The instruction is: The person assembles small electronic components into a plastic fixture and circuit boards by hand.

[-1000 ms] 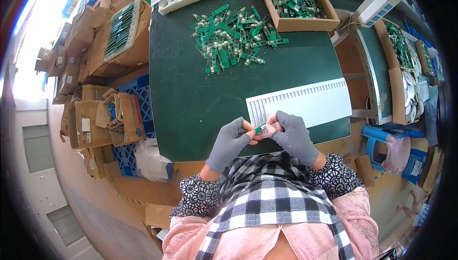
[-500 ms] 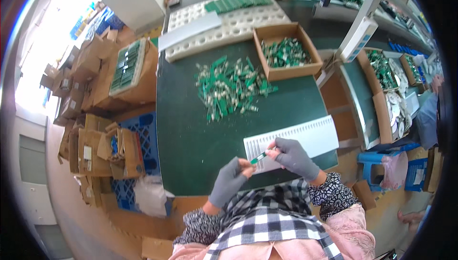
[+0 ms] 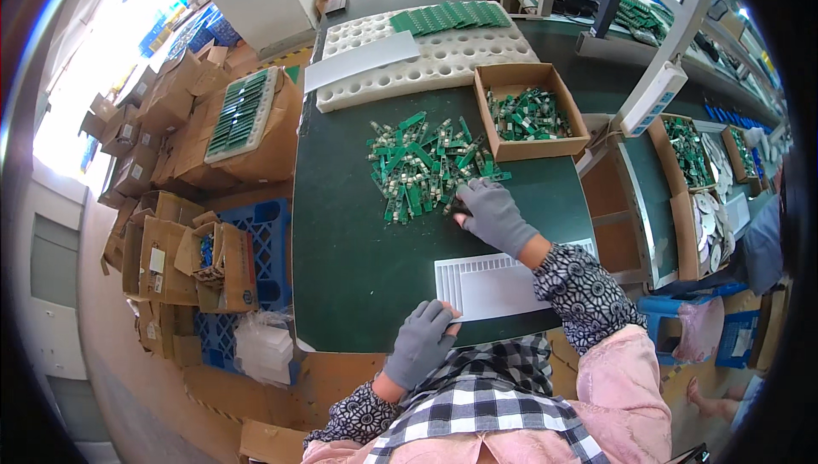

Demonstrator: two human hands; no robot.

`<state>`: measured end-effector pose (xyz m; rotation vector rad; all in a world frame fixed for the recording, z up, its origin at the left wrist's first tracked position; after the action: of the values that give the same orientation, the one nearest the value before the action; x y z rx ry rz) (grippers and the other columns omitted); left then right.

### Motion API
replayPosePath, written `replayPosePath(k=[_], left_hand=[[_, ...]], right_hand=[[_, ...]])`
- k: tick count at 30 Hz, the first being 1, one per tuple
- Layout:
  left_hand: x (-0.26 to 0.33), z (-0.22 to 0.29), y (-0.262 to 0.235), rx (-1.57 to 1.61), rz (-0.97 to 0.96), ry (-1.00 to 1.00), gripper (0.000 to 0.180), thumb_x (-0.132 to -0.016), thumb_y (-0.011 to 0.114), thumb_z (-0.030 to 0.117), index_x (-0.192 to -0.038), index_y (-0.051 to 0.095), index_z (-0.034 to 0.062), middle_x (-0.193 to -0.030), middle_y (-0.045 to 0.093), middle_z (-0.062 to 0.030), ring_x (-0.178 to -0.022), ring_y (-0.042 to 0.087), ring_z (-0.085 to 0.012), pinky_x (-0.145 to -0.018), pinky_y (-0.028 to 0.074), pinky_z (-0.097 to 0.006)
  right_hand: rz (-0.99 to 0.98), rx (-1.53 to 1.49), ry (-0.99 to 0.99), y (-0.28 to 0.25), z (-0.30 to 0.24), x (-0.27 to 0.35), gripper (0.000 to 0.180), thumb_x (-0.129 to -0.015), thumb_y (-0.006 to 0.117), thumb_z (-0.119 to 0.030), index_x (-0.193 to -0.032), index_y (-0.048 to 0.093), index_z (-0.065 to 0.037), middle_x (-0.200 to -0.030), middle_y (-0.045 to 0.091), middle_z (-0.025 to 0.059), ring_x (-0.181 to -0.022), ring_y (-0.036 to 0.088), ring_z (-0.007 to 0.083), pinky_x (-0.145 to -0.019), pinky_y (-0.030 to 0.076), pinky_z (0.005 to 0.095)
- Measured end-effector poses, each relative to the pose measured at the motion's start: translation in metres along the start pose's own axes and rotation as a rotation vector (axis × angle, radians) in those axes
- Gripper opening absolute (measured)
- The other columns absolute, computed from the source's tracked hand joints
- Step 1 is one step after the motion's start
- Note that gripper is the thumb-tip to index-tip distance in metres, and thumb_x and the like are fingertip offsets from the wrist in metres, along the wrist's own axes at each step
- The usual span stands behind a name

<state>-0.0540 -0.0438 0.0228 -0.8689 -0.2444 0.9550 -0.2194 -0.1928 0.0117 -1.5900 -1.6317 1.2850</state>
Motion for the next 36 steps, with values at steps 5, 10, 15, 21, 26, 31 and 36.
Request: replayPosePath(k=[5,10,15,21,26,31,36], left_hand=[[-0.012,-0.018,-0.014,0.201,0.079,-0.093,0.019,-0.085,0.068,0.007,-0.103,0.065,0.0046,-0.096,0.065,-0.0095,-0.085,0.065,-0.024,-0.077,0.052,-0.03],[-0.041,-0.054,-0.021,0.715,0.201,-0.42,0.022,-0.094,0.064,0.01,-0.112,0.066,-0.0021,-0.098,0.069,-0.0022,-0.087,0.061,-0.0059,-0.077,0.049,-0.022],[-0.05,-0.039,-0.013,0.608,-0.012,-0.39,0.017,-0.093,0.067,0.012,-0.103,0.071,-0.0007,-0.086,0.07,-0.0002,-0.08,0.06,-0.0047,-0.073,0.049,-0.022],[-0.041,-0.021,-0.014,0.523,-0.046,-0.278,0.014,-0.088,0.069,0.007,-0.098,0.07,-0.0028,-0.083,0.07,-0.0025,-0.075,0.061,-0.0061,-0.068,0.05,-0.023],[-0.014,-0.027,-0.02,0.428,-0.071,-0.227,0.007,-0.086,0.066,0.0,-0.092,0.064,-0.0012,-0.092,0.071,-0.0111,-0.077,0.067,-0.0152,-0.07,0.053,-0.028],[0.0,-0.007,0.001,0.365,-0.109,-0.039,0.008,-0.087,0.062,0.0,-0.092,0.058,0.0031,-0.104,0.069,-0.0106,-0.085,0.068,-0.0266,-0.073,0.053,-0.032],[0.003,0.003,0.016,0.168,-0.076,0.012,0.008,-0.087,0.063,0.007,-0.09,0.056,0.0063,-0.107,0.069,-0.0075,-0.097,0.065,-0.0278,-0.079,0.052,-0.036]], right_hand=[[-0.096,-0.101,-0.075,-0.003,0.004,-0.003,0.018,-0.077,0.071,-0.018,-0.082,0.063,-0.003,-0.076,0.063,0.0145,-0.074,0.063,0.0319,-0.07,0.05,0.041],[-0.787,-0.815,0.102,-0.01,-0.022,0.048,0.028,-0.084,0.07,-0.025,-0.099,0.07,-0.001,-0.072,0.059,-0.0017,-0.068,0.052,0.0066,-0.062,0.043,0.0268],[-0.936,-0.824,0.158,-0.013,-0.034,0.074,0.026,-0.085,0.069,-0.025,-0.097,0.071,-0.002,-0.071,0.058,-0.0022,-0.067,0.052,0.0074,-0.061,0.041,0.0261],[-1.016,-0.817,0.112,-0.004,-0.037,0.089,0.026,-0.085,0.07,-0.025,-0.096,0.07,-0.001,-0.072,0.059,-0.0026,-0.067,0.052,0.0073,-0.061,0.041,0.0261],[-0.286,-0.487,0.143,-0.032,-0.02,0.093,0.02,-0.088,0.067,-0.026,-0.086,0.064,-0.006,-0.061,0.053,0.0087,-0.055,0.054,0.0196,-0.055,0.043,0.0326],[-0.17,-0.37,-0.049,-0.02,-0.005,0.118,0.015,-0.088,0.068,-0.021,-0.084,0.063,-0.007,-0.066,0.06,0.0103,-0.06,0.061,0.0279,-0.055,0.048,0.0367],[-0.302,-0.401,-0.07,-0.007,-0.009,0.085,0.015,-0.087,0.067,-0.017,-0.099,0.062,-0.009,-0.079,0.063,0.014,-0.074,0.063,0.0321,-0.066,0.05,0.0386]])
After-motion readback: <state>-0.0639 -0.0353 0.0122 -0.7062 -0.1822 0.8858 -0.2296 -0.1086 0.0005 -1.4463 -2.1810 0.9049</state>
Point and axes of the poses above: each hand's wrist, its own x-axis away from the middle knuckle, its own y-axis out of the palm, z = x × y, the point moved 9 cm from there along -x, towards the middle knuckle
